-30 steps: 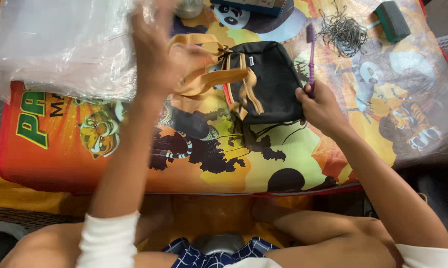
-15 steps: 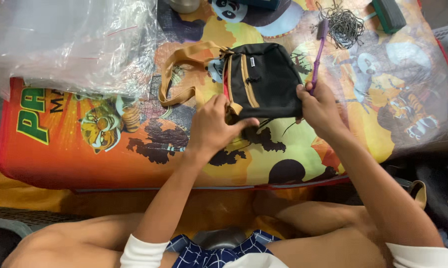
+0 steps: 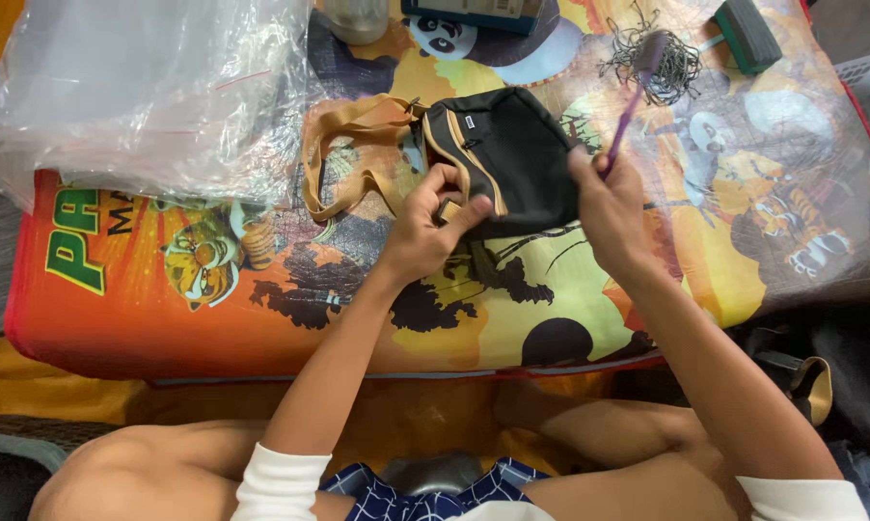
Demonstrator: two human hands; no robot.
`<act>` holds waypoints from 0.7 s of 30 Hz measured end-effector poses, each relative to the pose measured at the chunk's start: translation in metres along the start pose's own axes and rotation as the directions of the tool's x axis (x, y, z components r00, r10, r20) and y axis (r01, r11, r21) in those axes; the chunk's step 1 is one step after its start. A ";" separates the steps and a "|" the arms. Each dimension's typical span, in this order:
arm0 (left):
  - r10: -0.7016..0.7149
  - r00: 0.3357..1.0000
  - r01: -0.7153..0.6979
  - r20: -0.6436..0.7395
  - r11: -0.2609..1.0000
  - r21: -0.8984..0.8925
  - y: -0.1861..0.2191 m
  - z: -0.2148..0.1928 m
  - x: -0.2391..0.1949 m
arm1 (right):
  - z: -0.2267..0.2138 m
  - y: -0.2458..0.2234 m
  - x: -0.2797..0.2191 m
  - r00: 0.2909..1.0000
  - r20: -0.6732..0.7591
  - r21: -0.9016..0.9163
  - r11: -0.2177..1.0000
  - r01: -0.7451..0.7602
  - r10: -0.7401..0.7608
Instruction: The person cleans a black shoulder bag using a purple brush. They scrub the exterior mesh pocket, the main body, and the interior lining, turning the bag over to reach different areas.
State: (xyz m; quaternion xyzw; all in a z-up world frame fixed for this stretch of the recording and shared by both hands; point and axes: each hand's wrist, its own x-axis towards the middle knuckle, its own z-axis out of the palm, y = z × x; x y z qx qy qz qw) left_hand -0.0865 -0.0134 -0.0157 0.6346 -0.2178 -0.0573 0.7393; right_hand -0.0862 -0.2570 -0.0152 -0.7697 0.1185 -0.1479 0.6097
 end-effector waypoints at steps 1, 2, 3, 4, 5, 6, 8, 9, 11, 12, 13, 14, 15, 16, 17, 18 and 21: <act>0.002 1.000 -0.002 0.004 1.000 0.000 -0.015 -0.003 0.006 | -0.003 -0.013 -0.004 1.000 -0.004 0.001 1.000 0.001 -0.001; 0.011 0.999 -0.013 -0.030 0.998 -0.066 -0.031 -0.005 0.012 | -0.007 -0.026 -0.008 0.998 0.033 -0.029 0.999 0.046 -0.045; 0.017 0.998 -0.025 -0.065 0.991 -0.131 -0.047 -0.007 0.018 | -0.010 -0.038 -0.012 0.994 0.070 -0.057 0.994 0.091 -0.087; 0.019 0.998 -0.027 -0.064 0.991 -0.133 -0.040 -0.006 0.019 | -0.016 -0.027 -0.013 0.994 0.069 -0.059 0.994 0.093 -0.089; 0.008 0.998 -0.022 -0.059 0.970 -0.243 -0.032 -0.005 0.020 | -0.021 -0.016 -0.013 0.970 0.111 -0.153 0.961 0.230 -0.215; -0.001 0.998 -0.019 -0.057 0.938 -0.346 -0.024 -0.006 0.021 | -0.024 -0.005 -0.013 0.928 0.168 -0.234 0.900 0.366 -0.334; -0.003 0.997 -0.026 -0.071 0.916 -0.401 -0.015 0.007 0.021 | -0.020 0.010 -0.031 0.911 0.219 -0.246 0.884 0.398 -0.349; -0.008 0.997 -0.030 -0.081 0.890 -0.456 -0.010 0.013 0.021 | -0.017 0.017 -0.040 0.894 0.268 -0.258 0.867 0.427 -0.360; 0.030 0.991 -0.087 -0.128 0.877 -0.472 -0.022 0.021 0.026 | -0.012 0.010 -0.048 0.893 0.303 -0.258 0.874 0.413 -0.332; 0.060 0.984 -0.136 -0.168 0.860 -0.491 -0.029 0.027 0.028 | -0.012 0.007 -0.054 0.895 0.332 -0.266 0.881 0.391 -0.297; 0.059 0.984 -0.136 -0.167 0.859 -0.494 -0.025 0.028 0.028 | -0.011 0.007 -0.054 0.896 0.332 -0.270 0.881 0.390 -0.295; 0.042 0.982 -0.139 -0.186 0.823 -0.551 -0.021 0.030 0.029 | -0.012 0.006 -0.055 0.902 0.324 -0.343 0.852 0.394 -0.286; 0.024 0.979 -0.144 -0.202 0.784 -0.604 -0.017 0.031 0.030 | -0.012 0.005 -0.055 0.907 0.315 -0.415 0.819 0.395 -0.278; 0.025 0.979 -0.145 -0.203 0.782 -0.606 -0.014 0.029 0.029 | -0.012 0.002 -0.055 0.907 0.315 -0.417 0.818 0.397 -0.279; 0.036 0.983 -0.130 -0.180 0.828 -0.546 -0.010 0.026 0.029 | -0.013 -0.001 -0.055 0.905 0.310 -0.477 0.776 0.412 -0.290; 0.044 0.986 -0.116 -0.159 0.869 -0.480 -0.007 0.021 0.027 | -0.012 -0.004 -0.055 0.902 0.310 -0.532 0.731 0.427 -0.301; 0.079 0.995 -0.097 -0.066 0.929 -0.357 -0.045 0.012 0.026 | -0.021 -0.006 -0.046 0.886 0.288 -0.633 0.622 0.461 -0.363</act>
